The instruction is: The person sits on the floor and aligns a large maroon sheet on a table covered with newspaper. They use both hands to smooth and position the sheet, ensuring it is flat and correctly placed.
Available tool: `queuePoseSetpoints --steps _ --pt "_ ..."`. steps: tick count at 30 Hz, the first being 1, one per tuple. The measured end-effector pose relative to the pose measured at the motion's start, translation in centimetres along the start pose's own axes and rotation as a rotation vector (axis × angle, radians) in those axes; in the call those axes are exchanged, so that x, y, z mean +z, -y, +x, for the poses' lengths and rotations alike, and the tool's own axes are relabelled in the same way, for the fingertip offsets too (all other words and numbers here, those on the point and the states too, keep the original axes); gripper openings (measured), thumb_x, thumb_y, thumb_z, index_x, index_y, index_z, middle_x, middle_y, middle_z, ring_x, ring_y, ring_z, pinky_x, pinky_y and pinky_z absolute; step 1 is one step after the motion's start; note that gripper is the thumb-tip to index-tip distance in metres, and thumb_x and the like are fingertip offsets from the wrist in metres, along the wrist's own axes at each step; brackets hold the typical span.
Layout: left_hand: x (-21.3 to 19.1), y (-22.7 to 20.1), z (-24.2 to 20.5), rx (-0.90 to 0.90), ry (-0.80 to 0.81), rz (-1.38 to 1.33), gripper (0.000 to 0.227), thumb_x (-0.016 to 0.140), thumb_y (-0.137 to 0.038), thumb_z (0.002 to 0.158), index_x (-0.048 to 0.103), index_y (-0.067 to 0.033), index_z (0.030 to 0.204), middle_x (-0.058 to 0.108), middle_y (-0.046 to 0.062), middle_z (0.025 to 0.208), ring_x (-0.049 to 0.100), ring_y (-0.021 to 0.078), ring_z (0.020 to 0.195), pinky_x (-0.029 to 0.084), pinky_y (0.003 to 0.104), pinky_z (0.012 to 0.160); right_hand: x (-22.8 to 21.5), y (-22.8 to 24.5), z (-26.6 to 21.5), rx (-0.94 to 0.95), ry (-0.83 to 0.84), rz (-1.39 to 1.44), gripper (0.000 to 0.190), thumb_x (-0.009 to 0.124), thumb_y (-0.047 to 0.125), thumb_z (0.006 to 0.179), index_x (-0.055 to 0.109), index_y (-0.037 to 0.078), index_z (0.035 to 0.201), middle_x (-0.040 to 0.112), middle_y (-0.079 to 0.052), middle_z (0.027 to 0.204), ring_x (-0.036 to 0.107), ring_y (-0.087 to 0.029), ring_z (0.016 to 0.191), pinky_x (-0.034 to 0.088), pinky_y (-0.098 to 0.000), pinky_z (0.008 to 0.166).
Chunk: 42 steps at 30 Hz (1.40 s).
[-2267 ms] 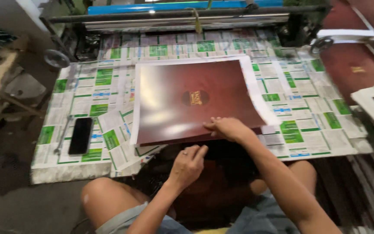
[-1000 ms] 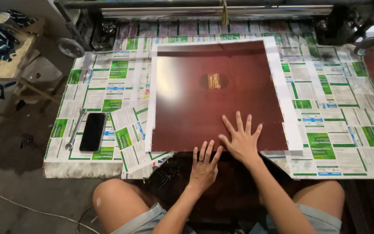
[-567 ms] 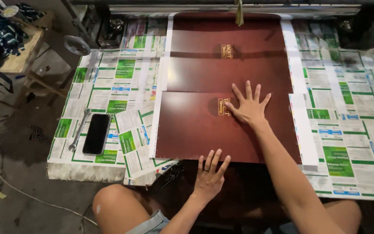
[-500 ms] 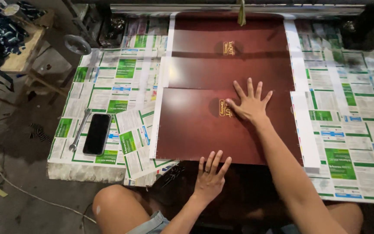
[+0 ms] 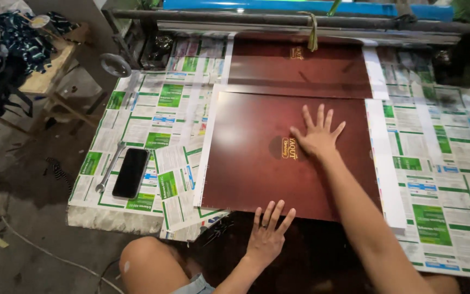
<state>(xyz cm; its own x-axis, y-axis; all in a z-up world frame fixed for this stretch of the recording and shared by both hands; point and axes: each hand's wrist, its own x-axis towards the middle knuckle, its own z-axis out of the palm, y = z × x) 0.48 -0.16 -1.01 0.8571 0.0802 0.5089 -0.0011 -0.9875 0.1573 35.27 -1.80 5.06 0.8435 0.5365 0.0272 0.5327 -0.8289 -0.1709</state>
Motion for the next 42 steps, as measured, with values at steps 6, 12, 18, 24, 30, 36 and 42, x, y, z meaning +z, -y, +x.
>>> queuePoseSetpoints --steps 6,12,18,24,30,36,42 --pt "-1.3 0.2 0.8 0.02 -0.076 -0.048 0.072 0.063 -0.016 0.087 0.046 -0.0185 0.157 0.039 0.014 0.161 0.036 0.0329 0.148 0.026 0.056 0.12 0.2 1.7 -16.3 -0.122 -0.151 -0.091 0.085 0.045 0.068 0.093 0.017 0.03 0.164 0.011 -0.016 0.17 0.008 -0.038 0.157 0.002 -0.0756 0.113" --pt "-1.8 0.1 0.9 0.015 -0.098 -0.058 0.068 0.065 -0.021 0.09 0.048 -0.0168 0.156 0.041 0.014 0.161 0.037 0.0321 0.149 0.026 0.057 0.122 -0.7 0.6 -26.2 -0.423 -0.191 0.012 0.08 0.061 0.053 0.087 0.034 0.025 0.157 0.026 -0.014 0.165 0.021 -0.034 0.153 0.015 -0.0633 0.118" --pt "-4.1 -0.7 0.5 0.068 -0.169 -0.023 0.07 0.068 -0.018 0.085 0.05 -0.0152 0.153 0.043 0.013 0.158 0.037 0.0318 0.149 0.022 0.064 0.121 -1.9 -1.1 -24.0 -0.491 -0.049 -0.075 0.063 0.066 0.035 0.089 0.049 0.032 0.15 0.043 -0.007 0.16 0.042 -0.03 0.146 0.038 -0.0546 0.11" --pt "-3.4 -1.1 -0.3 0.242 -0.264 -0.067 0.063 0.069 -0.018 0.092 0.052 -0.0203 0.153 0.044 0.007 0.16 0.039 0.0262 0.151 0.022 0.061 0.126 -4.5 -3.8 -20.2 -0.52 0.19 0.07 0.057 0.067 0.015 0.089 0.062 0.03 0.143 0.054 -0.009 0.15 0.052 -0.034 0.137 0.046 -0.0529 0.105" --pt "-2.8 -0.6 1.1 -0.059 0.147 -0.084 0.088 0.074 -0.024 0.082 0.032 -0.0208 0.159 0.023 0.021 0.163 0.024 0.0433 0.149 0.015 0.07 0.113 -12.1 3.7 -25.1 -0.266 -0.435 -0.001 0.051 0.062 0.005 0.092 0.068 0.029 0.137 0.064 -0.002 0.144 0.057 -0.027 0.139 0.028 -0.0566 0.123" --pt "-2.7 -0.5 0.6 -0.048 0.123 -0.017 0.095 0.075 -0.021 0.081 0.027 -0.0221 0.163 0.019 0.019 0.167 0.021 0.04 0.154 0.013 0.07 0.12 -1.4 1.8 -24.3 -0.233 -0.33 -0.081 0.059 0.053 0.047 0.099 0.042 0.033 0.156 0.041 -0.014 0.16 0.033 -0.048 0.146 0.016 -0.0761 0.111" --pt "-1.1 -0.1 0.0 -0.036 0.046 0.03 0.086 0.073 -0.019 0.082 0.036 -0.0232 0.16 0.027 0.016 0.167 0.024 0.0358 0.155 0.016 0.067 0.121 -0.5 3.0 -24.7 -0.132 -0.179 -0.079 0.077 0.046 0.07 0.091 0.025 0.042 0.16 0.02 -0.021 0.167 0.014 -0.056 0.149 0.006 -0.082 0.108"
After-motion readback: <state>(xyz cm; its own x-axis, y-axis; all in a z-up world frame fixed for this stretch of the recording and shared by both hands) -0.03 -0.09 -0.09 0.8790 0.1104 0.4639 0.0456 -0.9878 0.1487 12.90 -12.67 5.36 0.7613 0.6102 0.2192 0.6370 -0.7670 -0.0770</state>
